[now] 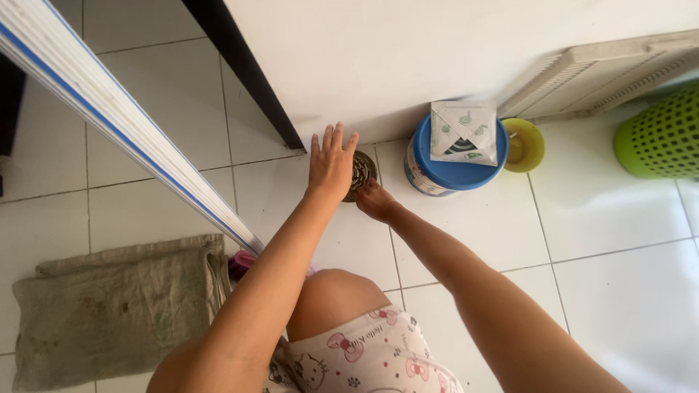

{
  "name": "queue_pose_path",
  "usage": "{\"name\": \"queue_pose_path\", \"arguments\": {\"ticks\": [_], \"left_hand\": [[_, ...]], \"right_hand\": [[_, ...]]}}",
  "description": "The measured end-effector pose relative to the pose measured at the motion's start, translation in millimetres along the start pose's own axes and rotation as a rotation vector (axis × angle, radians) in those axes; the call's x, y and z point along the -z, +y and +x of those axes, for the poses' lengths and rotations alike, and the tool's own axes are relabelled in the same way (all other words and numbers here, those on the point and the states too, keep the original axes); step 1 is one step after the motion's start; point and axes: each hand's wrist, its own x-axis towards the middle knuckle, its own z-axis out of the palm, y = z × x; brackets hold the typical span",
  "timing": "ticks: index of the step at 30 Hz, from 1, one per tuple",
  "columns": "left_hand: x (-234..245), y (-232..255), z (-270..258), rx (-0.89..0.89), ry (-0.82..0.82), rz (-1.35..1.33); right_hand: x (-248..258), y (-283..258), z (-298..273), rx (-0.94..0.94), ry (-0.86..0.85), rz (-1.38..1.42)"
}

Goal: The person sweeps hair and debris into a dustpan using a broom, folds a cloth by hand, and places items into a trash bin.

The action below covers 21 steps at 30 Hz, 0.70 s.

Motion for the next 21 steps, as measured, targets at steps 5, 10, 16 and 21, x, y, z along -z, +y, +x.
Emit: {"name": "queue_pose_path", "arguments": {"ticks": [5, 10, 16, 21], "left_hand": [[40, 34, 1, -0.085, 0.005, 0.029], [85, 94, 23, -0.283, 0.176, -0.023], [134, 179, 55, -0.519, 0.319, -0.151], [163, 258, 56, -0.666, 0.288, -0.075]], "right_hand": [[45, 3, -28, 0.048, 0.087, -0.039], [152, 17, -79, -0.001, 0.113, 0.101], [278, 40, -151, -0.152, 0.11, 0.065], [325, 73, -222, -0.354, 0.145, 0.025]]}}
